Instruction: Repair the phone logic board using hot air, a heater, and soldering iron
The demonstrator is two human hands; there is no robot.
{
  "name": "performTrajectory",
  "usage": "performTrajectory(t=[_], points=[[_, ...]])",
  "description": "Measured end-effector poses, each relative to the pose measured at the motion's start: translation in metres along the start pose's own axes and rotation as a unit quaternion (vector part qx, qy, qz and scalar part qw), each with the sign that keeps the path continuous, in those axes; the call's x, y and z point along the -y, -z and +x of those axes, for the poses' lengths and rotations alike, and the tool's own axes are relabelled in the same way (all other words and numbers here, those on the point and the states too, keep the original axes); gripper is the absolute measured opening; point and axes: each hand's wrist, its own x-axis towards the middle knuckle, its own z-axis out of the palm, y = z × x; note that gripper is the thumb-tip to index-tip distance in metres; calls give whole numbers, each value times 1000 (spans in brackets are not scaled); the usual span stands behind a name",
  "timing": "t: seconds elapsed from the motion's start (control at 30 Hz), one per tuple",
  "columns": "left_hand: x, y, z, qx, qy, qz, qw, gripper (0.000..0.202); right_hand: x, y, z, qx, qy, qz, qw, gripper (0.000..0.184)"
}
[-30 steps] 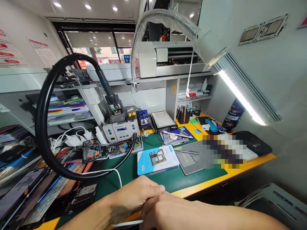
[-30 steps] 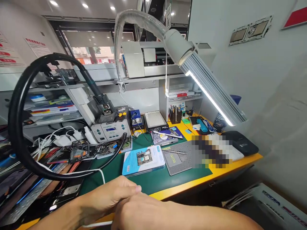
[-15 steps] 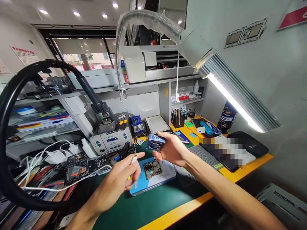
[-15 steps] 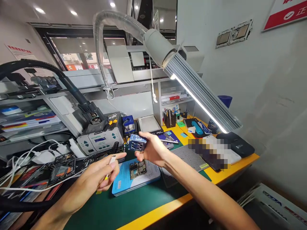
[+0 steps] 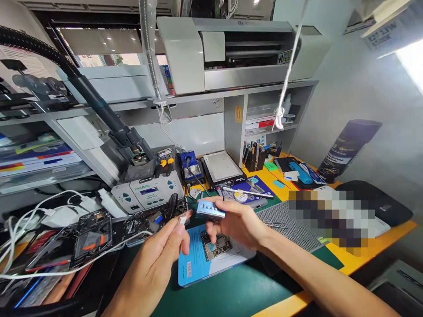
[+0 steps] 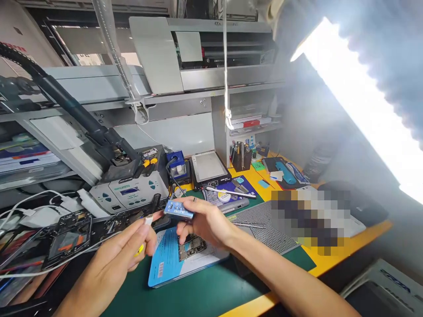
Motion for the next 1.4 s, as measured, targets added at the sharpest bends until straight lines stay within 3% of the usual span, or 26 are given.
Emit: performTrajectory(t=[0.2, 0.33, 0.5, 0.7, 0.87, 1.03, 1.13, 1.27, 1.4], points=[[8, -5, -4, -41, -27, 26, 998, 35, -10, 1, -3, -46, 35, -96, 994, 44], [3, -11, -8, -86, -97, 81, 988, 25, -11, -2, -9, -77, 76, -241, 964, 48], [8, -15, -6, -171, -194, 155, 954, 16, -14, -6, -14, -96, 133, -375, 912, 47], [12, -16, -4, -195, -267, 263, 906, 10, -19, -2, -15, -94, 167, -456, 869, 53], [12, -18, -4, -209, -284, 291, 889, 11, -20, -2, -15, -101, 235, -516, 817, 51], [10, -19, -1, -217, -297, 326, 871, 12, -20, -4, -15, -88, 337, -588, 730, 59], [9, -21, 0, -224, -308, 336, 862, 12, -21, -3, -15, -82, 375, -611, 692, 66], [10, -24, -2, -217, -312, 340, 860, 10, -25, -1, -16, -73, 395, -632, 663, 76], [10, -28, -2, -221, -310, 347, 857, 10, -28, -1, -16, -84, 404, -635, 653, 77]])
